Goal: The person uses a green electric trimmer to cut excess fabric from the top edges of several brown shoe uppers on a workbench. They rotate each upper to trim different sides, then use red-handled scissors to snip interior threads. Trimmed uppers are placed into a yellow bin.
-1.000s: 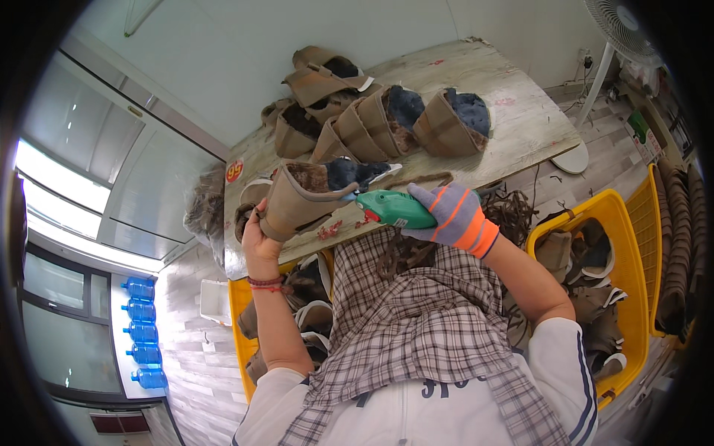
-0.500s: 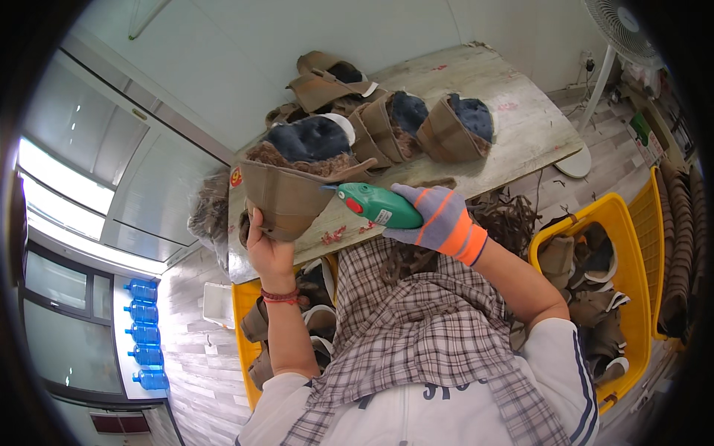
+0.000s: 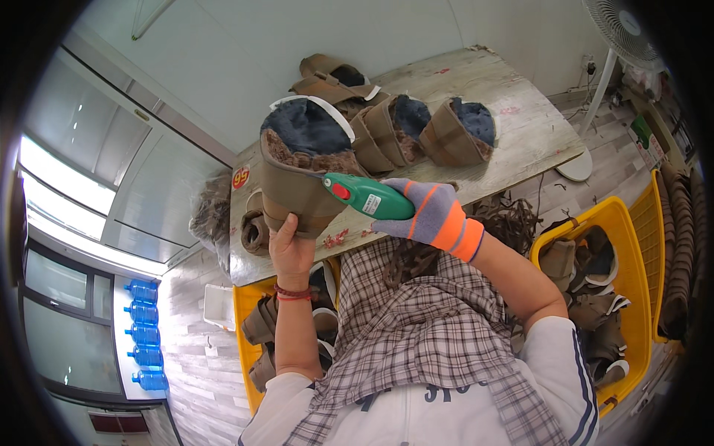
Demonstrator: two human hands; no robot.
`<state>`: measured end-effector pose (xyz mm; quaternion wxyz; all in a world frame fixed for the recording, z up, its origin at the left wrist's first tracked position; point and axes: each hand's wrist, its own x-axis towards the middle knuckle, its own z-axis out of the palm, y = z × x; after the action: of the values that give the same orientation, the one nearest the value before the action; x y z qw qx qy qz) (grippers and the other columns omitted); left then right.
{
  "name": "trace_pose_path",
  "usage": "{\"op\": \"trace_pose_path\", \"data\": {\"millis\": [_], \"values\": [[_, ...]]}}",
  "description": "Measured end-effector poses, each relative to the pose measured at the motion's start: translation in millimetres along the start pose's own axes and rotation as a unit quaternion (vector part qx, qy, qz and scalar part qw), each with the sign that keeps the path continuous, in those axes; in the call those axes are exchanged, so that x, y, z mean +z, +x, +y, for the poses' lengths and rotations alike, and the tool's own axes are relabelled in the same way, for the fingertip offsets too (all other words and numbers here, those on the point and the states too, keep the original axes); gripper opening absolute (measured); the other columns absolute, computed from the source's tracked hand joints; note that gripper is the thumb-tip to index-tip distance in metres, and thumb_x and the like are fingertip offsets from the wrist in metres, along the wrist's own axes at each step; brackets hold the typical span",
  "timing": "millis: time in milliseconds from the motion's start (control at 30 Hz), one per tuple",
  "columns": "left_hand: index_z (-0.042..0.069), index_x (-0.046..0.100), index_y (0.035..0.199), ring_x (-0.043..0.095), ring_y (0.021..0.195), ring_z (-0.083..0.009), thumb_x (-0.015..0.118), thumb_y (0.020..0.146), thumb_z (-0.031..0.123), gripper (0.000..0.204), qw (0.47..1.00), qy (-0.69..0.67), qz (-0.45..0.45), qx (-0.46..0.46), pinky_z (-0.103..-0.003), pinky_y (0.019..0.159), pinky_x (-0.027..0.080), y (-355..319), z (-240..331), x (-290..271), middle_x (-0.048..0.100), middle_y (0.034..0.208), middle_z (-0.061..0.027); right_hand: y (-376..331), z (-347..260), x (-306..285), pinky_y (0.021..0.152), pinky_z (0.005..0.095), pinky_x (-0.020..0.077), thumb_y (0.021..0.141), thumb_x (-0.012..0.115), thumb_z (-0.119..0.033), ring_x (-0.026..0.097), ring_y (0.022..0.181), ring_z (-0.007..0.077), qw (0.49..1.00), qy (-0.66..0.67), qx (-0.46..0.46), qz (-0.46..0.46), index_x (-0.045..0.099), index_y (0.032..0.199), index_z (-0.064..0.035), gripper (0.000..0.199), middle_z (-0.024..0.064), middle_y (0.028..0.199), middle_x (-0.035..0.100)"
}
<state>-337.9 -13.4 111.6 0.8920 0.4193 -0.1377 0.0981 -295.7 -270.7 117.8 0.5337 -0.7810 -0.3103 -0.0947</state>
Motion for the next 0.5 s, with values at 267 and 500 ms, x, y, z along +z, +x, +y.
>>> {"op": "trace_pose_path", "data": {"millis": [267,500], "values": [[-0.001,0.054,0.122,0.055,0.107,-0.0155,0.058,0.092,0.008,0.032,0.959,0.267,0.034,0.091,-0.029,0.091,0.043,6.5,-35.3,-2.8,0.059,0.121,-0.0072,-2.6,7.7,2.5,0.069,0.0305,0.0536,0.065,0.081,-0.043,0.069,0.075,0.0224,0.997,-0.004,0.060,0.040,0.060,0.116,-0.0046,0.067,0.0130,0.086,0.069],[-0.003,0.058,0.113,0.055,0.104,-0.0179,0.057,0.093,0.013,0.025,0.875,0.476,0.036,0.085,-0.030,0.089,0.042,6.1,-60.5,1.3,0.061,0.113,-0.0109,-2.2,-4.5,-6.9,0.066,0.0280,0.0534,0.068,0.082,-0.038,0.068,0.073,0.0169,0.991,0.027,0.113,0.059,0.059,0.115,-0.0020,0.064,0.0121,0.084,0.069]]}}
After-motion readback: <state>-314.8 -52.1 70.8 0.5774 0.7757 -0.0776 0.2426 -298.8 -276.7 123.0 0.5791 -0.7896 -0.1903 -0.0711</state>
